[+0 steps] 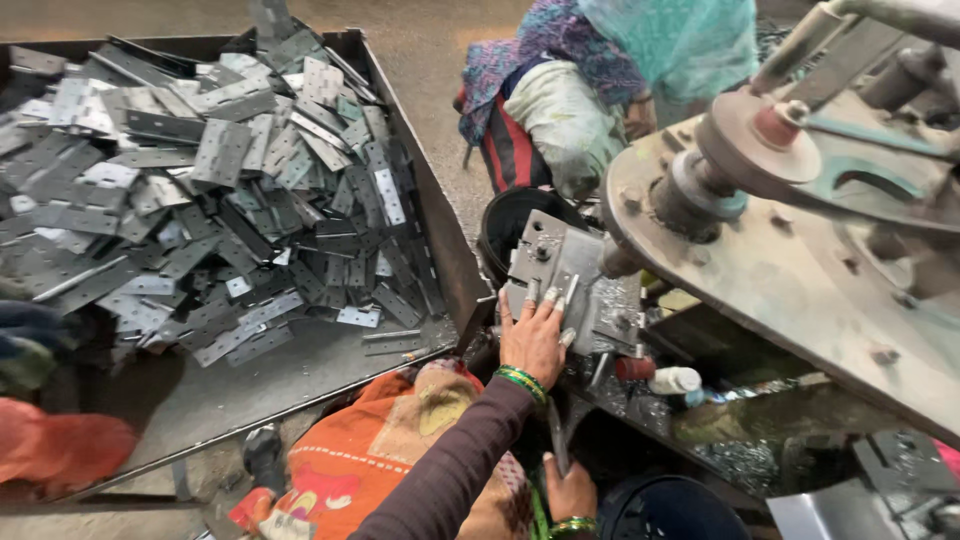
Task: The person operates a manual punching machine to process metal hinge plates. They pick up a hinge from a nearby bin, place it into the machine's jig, and pull a lever to activate the punch. After each cycle, the processed hinge is removed and placed back into the bin. The person repeats this sequence continuously.
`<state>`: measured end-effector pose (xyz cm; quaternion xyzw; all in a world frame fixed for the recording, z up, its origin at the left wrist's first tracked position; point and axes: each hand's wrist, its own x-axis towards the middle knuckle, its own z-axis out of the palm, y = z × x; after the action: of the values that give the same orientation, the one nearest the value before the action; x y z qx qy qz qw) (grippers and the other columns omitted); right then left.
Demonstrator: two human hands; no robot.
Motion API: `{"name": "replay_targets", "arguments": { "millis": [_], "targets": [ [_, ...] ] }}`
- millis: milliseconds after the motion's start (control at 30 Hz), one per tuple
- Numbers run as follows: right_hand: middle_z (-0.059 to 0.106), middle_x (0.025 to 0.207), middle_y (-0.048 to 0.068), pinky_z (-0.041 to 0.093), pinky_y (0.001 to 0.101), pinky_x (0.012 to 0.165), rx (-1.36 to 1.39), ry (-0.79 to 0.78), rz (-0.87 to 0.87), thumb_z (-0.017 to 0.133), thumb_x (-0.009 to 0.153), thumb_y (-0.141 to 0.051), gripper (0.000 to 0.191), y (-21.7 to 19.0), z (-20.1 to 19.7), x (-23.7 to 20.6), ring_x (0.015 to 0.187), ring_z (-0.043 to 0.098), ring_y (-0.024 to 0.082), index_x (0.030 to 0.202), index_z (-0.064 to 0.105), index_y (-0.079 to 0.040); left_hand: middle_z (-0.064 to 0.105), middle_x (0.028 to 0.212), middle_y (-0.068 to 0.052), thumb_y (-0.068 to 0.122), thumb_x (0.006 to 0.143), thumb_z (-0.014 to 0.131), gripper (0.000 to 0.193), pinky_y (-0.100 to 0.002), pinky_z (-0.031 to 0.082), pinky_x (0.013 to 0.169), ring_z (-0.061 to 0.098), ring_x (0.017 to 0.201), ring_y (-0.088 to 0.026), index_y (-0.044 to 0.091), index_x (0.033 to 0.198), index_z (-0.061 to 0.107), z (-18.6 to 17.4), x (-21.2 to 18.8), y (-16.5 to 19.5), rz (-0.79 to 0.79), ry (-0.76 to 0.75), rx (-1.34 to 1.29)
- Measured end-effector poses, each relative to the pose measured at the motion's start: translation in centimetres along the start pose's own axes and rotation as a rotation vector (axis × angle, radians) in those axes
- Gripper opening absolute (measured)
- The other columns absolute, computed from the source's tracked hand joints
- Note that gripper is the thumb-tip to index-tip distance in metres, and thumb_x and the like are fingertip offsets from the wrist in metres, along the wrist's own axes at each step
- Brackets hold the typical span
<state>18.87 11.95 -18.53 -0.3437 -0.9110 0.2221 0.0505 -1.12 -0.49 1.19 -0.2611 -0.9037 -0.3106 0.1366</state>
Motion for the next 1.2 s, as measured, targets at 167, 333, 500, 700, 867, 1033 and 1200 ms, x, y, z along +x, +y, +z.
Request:
{"name": "replay_targets", "arguments": {
  "millis": [167, 333, 500, 700, 867, 1033, 1200],
  "targets": [
    [0.073, 0.084, 0.025, 0.055, 0.0519, 0.077, -0.103, -0.193, 0.106, 0.065, 0.084, -0.062, 0.057, 0.3, -1.6, 0.7, 0.087, 0.071, 0.046, 0.087, 0.072, -0.005, 0.063, 0.133, -0.007, 0.02, 0.084, 0.068, 0.044, -0.068, 0.005, 0.123, 0.051, 0.133, -0.031, 0.006, 0.125, 0.064, 0.3, 0.2, -1.0, 0.035, 0.021, -0.018],
    [0.075, 0.083, 0.021, 0.055, 0.052, 0.075, -0.063, -0.196, 0.093, 0.064, 0.083, -0.06, 0.051, -3.3, -8.1, 0.6, 0.087, 0.072, 0.045, 0.091, 0.072, -0.01, 0.064, 0.127, -0.006, 0.021, 0.089, 0.064, 0.03, -0.07, 0.004, 0.122, 0.051, 0.134, -0.03, 0.008, 0.116, 0.066, 1.9, 1.7, 0.0, -0.004, -0.08, 0.082],
    [0.075, 0.089, 0.021, 0.057, 0.0516, 0.079, -0.102, -0.172, 0.246, 0.063, 0.086, -0.058, 0.048, -5.8, -7.6, -1.2, 0.09, 0.073, 0.045, 0.097, 0.073, -0.013, 0.064, 0.125, -0.008, 0.024, 0.087, 0.065, 0.038, -0.069, 0.003, 0.12, 0.051, 0.13, -0.033, 0.007, 0.121, 0.065, 3.0, 2.7, 0.4, -0.022, -0.041, 0.059],
    [0.074, 0.089, 0.024, 0.056, 0.0522, 0.081, -0.1, -0.124, 0.152, 0.063, 0.088, -0.061, 0.052, -3.6, -5.5, -0.9, 0.094, 0.07, 0.046, 0.095, 0.074, -0.01, 0.064, 0.132, -0.008, 0.018, 0.085, 0.061, 0.038, -0.065, 0.006, 0.122, 0.05, 0.135, -0.031, 0.007, 0.121, 0.065, 2.5, 1.7, 0.5, 0.017, 0.136, 0.021],
    [0.076, 0.085, 0.02, 0.056, 0.0515, 0.078, -0.029, -0.235, 0.12, 0.066, 0.082, -0.057, 0.046, -3.4, -8.5, 0.8, 0.089, 0.072, 0.044, 0.091, 0.073, -0.013, 0.064, 0.128, -0.007, 0.011, 0.088, 0.058, 0.037, -0.066, 0.003, 0.124, 0.05, 0.135, -0.029, 0.008, 0.124, 0.066, 2.0, 1.4, 0.3, -0.01, -0.014, 0.097],
    [0.075, 0.087, 0.022, 0.055, 0.0516, 0.078, -0.068, -0.17, 0.155, 0.066, 0.084, -0.058, 0.047, -4.2, -8.3, -0.3, 0.09, 0.071, 0.045, 0.092, 0.073, -0.012, 0.064, 0.128, -0.007, 0.013, 0.089, 0.059, 0.03, -0.067, 0.001, 0.123, 0.051, 0.133, -0.03, 0.007, 0.117, 0.067, 2.0, 1.3, 0.5, -0.017, -0.033, 0.084],
    [0.073, 0.09, 0.025, 0.054, 0.0533, 0.078, -0.055, -0.054, 0.147, 0.064, 0.086, -0.057, 0.048, -2.5, -2.9, -1.2, 0.09, 0.069, 0.047, 0.099, 0.073, -0.012, 0.064, 0.126, -0.008, 0.014, 0.09, 0.059, 0.024, -0.066, 0.001, 0.122, 0.052, 0.134, -0.031, 0.007, 0.111, 0.068, 1.9, 1.7, 0.4, -0.014, -0.049, 0.087]
  ]
}}
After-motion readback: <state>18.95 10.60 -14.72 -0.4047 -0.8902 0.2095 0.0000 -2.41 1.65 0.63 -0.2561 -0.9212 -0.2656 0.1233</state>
